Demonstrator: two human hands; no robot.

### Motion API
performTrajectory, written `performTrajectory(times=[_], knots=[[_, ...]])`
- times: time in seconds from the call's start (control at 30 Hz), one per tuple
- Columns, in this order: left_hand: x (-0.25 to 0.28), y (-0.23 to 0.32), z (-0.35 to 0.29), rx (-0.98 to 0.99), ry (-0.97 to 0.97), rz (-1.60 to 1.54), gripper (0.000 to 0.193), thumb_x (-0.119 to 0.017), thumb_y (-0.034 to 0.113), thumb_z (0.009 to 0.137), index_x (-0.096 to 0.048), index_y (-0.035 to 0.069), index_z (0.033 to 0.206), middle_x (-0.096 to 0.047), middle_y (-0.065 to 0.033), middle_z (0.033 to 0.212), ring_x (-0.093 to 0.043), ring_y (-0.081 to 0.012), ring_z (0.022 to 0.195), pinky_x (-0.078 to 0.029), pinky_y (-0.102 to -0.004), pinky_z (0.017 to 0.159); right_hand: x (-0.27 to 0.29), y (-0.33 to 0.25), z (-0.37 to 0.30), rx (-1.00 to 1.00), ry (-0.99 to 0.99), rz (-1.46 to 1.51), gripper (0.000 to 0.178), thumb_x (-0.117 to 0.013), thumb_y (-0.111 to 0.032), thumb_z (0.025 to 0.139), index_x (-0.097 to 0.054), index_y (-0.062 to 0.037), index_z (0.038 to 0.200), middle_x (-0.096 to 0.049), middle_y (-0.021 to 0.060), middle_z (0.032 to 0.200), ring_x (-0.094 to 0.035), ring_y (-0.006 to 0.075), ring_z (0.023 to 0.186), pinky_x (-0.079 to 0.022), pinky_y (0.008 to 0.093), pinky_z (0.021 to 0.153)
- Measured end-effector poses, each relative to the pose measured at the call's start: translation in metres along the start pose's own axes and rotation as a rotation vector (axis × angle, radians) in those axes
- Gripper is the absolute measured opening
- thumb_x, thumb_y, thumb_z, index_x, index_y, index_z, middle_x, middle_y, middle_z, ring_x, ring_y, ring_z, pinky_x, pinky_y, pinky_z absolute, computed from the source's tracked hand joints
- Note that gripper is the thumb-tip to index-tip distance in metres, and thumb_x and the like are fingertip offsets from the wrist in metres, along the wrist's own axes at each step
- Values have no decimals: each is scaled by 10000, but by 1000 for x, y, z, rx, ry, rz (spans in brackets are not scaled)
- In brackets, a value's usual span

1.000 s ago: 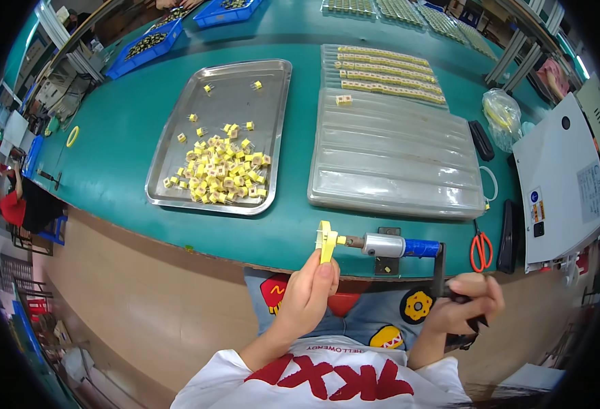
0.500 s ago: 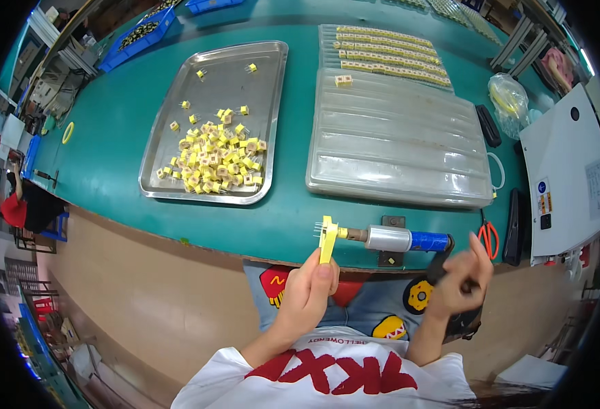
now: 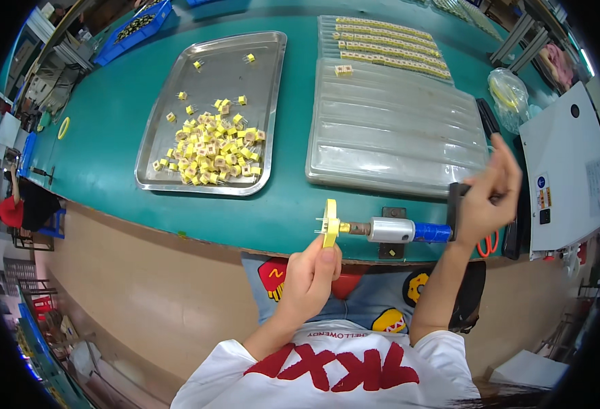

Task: The person picks up a transformer from a tray, wraps yellow tape around it, and cuts the tape with shears before placing it into a plastic tray, repeating the process for a second transformer.

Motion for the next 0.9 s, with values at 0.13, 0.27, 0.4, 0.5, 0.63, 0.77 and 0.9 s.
performTrajectory(times=[0.13,0.27,0.4,0.5,0.63,0.77,0.9], knots=[[1,5,12,-4,11,49,320,-393,241,1007,-489,-16,843,-461,-42,574,-431,-111,500,-344,-267,482,26,19,-54,-75,-169,-133,213,-539,-76,951,-624,4,1128,-648,27,806,-495,19,559,-379,155,554],[4,13,23,-40,44,86,313,-401,248,1005,-494,-13,860,-471,-46,586,-444,-104,520,-356,-259,494,82,-27,-60,-114,-170,-21,219,-518,-89,961,-623,11,1124,-650,53,808,-496,46,559,-383,164,572],[5,2,22,1,20,7,333,-406,288,1007,-497,-18,910,-498,-38,648,-454,-88,566,-373,-244,522,68,-33,-53,-179,-315,-170,225,-500,-87,965,-631,5,1122,-648,36,833,-468,49,545,-375,179,552],[0,2,22,-1,4,-124,403,-383,360,1013,-481,-21,923,-478,-20,683,-416,-75,583,-347,-226,529,44,-17,-61,-96,-683,-330,237,-497,-4,935,-635,-13,1128,-652,94,914,-515,75,648,-401,200,594],[-1,0,18,2,-1,-253,497,-332,505,987,-436,33,872,-364,17,678,-288,-55,574,-239,-211,514,37,-27,-38,120,-523,-371,267,-448,-154,993,-631,5,1104,-599,78,870,-499,130,715,-412,256,675],[-2,2,19,46,-3,-286,464,-317,462,1004,-426,40,847,-365,13,673,-290,-56,577,-226,-215,513,57,-42,-25,19,-302,28,239,-570,-269,948,-485,-49,984,-418,15,723,-353,92,625,-321,252,584],[3,3,15,36,66,-226,436,-313,424,1012,-428,43,835,-367,14,666,-292,-55,572,-226,-216,510,6,-84,-52,372,-1038,-33,520,-833,-275,694,-473,-85,1018,-471,52,793,-452,171,638,-369,310,556]])
Point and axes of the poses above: each hand's wrist, its own z-axis towards the middle knuckle, its own x-axis out of the back of the hand, y = z × x, the point moved 7 cm from there along z, towards the middle knuckle
